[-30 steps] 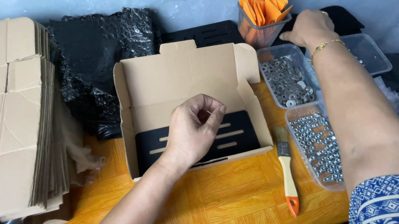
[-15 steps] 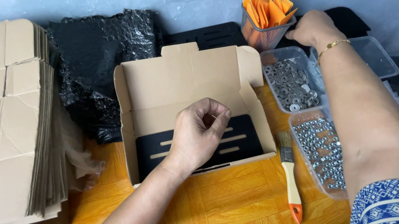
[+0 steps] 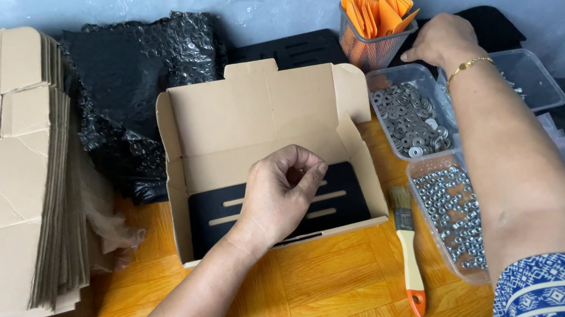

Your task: Brushing and packaging a black plate and foam insert into a box, followed by picking screws

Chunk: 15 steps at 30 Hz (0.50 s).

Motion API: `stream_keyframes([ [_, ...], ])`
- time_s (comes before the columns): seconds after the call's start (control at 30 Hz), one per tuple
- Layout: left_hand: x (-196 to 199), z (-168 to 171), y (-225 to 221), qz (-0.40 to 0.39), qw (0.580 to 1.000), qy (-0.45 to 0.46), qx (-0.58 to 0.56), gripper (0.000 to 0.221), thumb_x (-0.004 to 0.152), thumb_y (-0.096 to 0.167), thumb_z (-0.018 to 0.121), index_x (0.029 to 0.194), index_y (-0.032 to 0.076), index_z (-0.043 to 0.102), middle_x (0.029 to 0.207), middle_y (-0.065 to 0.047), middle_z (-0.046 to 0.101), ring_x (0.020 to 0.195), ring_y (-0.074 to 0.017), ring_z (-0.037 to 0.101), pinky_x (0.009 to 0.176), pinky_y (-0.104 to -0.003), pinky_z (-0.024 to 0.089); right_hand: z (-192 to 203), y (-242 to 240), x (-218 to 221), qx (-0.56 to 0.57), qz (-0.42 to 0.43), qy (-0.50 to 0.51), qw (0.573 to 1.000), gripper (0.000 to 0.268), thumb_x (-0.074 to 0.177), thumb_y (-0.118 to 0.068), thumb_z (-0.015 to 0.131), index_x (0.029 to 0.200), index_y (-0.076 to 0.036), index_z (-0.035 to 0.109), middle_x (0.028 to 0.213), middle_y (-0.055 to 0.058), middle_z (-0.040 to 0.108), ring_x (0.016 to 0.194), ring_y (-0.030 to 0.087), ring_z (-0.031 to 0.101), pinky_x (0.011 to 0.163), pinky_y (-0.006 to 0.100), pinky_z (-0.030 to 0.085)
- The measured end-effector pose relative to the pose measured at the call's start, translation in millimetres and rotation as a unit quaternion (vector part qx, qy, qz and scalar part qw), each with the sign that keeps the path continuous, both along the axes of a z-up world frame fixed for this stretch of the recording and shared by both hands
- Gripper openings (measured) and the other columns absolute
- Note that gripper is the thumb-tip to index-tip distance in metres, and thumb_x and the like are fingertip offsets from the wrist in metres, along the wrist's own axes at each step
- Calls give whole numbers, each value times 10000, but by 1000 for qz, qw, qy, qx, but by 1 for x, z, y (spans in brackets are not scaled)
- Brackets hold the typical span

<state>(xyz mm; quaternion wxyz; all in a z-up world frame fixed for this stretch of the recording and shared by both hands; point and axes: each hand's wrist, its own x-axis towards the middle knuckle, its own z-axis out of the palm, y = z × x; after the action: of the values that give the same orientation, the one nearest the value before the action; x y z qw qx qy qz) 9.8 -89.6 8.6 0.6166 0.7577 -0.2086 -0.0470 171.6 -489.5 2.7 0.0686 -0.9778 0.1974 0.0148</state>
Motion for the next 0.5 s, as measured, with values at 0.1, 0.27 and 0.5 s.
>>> stream_keyframes([
  [0.1,2,0,1,-3,1000,6,4,65,892,82,709,861,46,753,678,-107,702,598,-182,658,518,-290,550,-14,-19,12,1,6,11,1000,527,768,-517,833,1124,-128,814,1178,173,764,1202,367,659,962,483,545],
  [0.27,1,-4,1,-12,1000,13,3,74,899,85,707,867,35,751,683,-112,698,603,-182,660,521,-297,556,18,16,-14,22,-3,25,999,588,748,-515,846,1151,-90,799,1224,223,737,1216,407,645,978,517,536],
  [0.5,3,-7,3,-18,1000,1,0,69,895,78,716,870,23,749,683,-120,701,604,-195,672,520,-299,560,2,-9,3,8,-22,-2,1000,386,902,-457,722,1108,-142,810,1126,182,762,1160,393,668,902,533,561],
])
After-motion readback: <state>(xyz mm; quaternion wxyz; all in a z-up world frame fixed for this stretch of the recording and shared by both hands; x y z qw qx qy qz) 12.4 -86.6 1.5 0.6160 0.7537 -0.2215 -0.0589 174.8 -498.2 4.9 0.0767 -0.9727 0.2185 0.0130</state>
